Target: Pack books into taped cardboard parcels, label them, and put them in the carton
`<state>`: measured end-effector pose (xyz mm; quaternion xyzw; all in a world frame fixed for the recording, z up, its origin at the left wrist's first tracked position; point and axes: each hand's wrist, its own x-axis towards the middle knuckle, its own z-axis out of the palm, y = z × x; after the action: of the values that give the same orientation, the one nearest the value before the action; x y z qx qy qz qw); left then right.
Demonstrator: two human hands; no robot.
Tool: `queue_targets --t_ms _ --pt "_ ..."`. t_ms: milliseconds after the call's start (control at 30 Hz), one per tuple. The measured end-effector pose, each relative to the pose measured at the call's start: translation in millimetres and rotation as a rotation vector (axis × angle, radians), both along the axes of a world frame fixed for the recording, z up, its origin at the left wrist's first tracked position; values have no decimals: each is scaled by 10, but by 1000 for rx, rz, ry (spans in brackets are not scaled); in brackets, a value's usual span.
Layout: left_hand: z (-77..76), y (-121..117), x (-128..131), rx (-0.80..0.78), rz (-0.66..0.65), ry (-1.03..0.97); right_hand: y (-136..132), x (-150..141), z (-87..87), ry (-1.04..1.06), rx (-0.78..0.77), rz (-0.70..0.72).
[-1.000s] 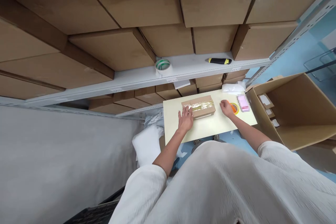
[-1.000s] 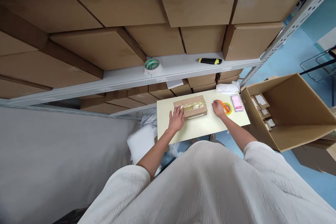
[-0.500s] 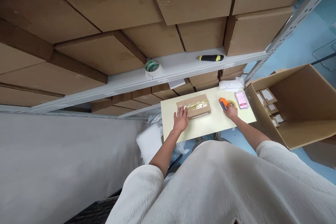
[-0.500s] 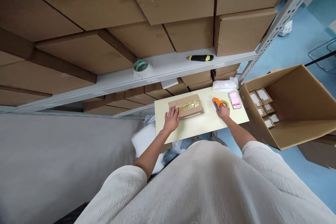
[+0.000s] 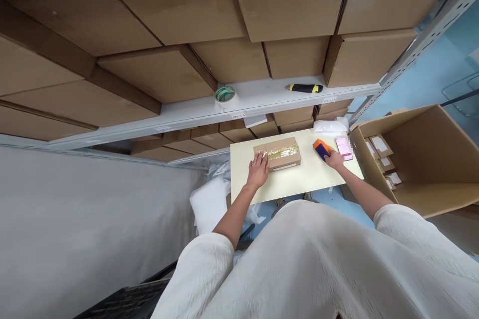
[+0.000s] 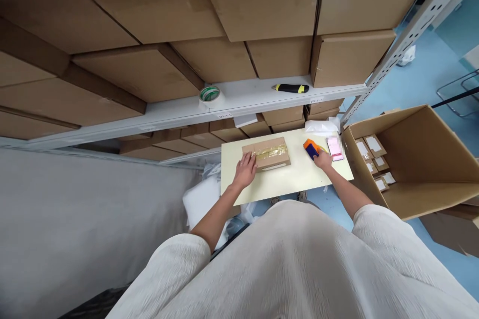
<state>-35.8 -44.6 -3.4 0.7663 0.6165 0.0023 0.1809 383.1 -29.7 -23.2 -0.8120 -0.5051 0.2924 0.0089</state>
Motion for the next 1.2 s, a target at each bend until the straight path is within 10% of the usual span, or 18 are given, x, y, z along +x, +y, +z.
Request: queue_targets --t_ms 233,433,733,1200 --pt "-24 17 -27 46 -12 -87 363 136 780 572 36 51" --pt "-32 14 -29 76 -5 -164 771 -434 1313 798 -67 323" --pt "-45 -18 -33 106 12 -238 1084 -1344 1445 461 -60 673" --pt "-87 -5 -97 94 -29 -257 988 -1343 1378 290 96 928"
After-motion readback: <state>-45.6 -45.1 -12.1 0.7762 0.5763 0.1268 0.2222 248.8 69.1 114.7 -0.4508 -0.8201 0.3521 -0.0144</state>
